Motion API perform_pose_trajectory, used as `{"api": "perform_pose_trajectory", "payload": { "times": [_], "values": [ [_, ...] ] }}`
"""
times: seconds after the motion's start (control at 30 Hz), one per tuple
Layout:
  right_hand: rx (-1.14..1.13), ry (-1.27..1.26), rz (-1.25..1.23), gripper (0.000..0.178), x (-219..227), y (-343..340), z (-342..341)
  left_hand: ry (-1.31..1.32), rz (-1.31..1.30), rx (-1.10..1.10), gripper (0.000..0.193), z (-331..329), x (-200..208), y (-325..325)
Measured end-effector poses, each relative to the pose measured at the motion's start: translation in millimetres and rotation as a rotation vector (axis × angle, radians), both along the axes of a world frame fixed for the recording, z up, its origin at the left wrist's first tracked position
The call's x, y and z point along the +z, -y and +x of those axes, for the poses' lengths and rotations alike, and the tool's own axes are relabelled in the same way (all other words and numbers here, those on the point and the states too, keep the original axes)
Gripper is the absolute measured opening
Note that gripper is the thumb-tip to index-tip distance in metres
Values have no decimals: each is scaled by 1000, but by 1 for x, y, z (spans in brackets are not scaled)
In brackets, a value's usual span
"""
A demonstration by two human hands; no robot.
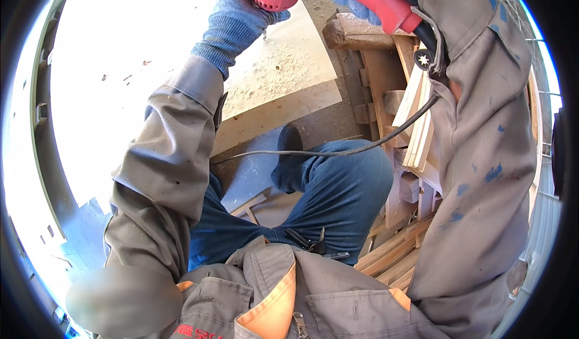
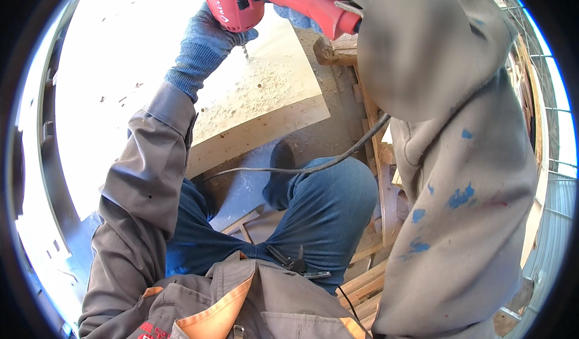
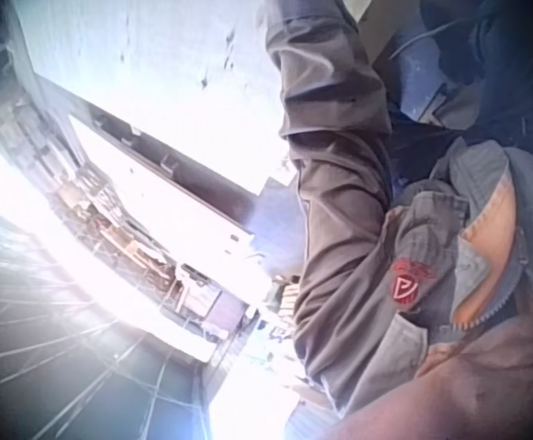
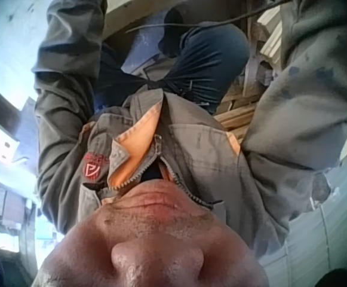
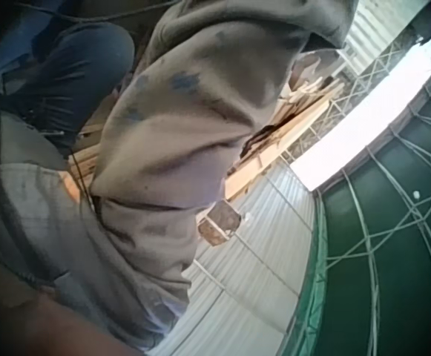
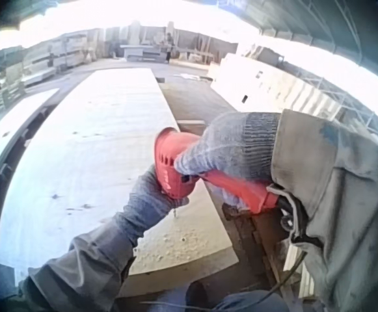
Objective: The person sits on the floor and uses a red corded drill to make multiple holes in a large white board. The person holds the drill with both hands and drills at several locations on the board.
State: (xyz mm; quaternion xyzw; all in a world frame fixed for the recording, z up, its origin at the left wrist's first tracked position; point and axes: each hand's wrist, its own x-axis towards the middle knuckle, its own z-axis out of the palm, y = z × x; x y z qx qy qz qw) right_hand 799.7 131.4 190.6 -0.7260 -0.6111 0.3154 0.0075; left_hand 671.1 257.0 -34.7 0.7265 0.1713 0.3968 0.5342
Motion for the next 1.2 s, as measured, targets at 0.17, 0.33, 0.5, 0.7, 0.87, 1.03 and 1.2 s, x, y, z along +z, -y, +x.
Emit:
{"api": "perform_pose_trajectory", "payload": {
  "times": [0.17,0.33,0.5,0.7,0.87,1.03,1.2],
  "values": [
    [-28,19,-12,39,8,7,1,35,4,-41,74,10,2,5],
    [19,-20,1,39,-2,-2,-2,-45,15,27,73,-7,5,3],
    [-4,8,2,39,4,2,-2,55,-80,-64,72,7,1,5],
    [-15,9,4,39,5,6,3,54,-61,-86,73,15,0,8],
    [18,-22,6,38,3,-1,0,92,-71,-84,75,2,-4,-1],
    [-19,-13,-4,38,11,7,4,20,-13,-50,77,11,-4,3],
    [13,-38,-1,38,9,0,-2,-50,5,4,76,-4,-2,0]
  ]
}}
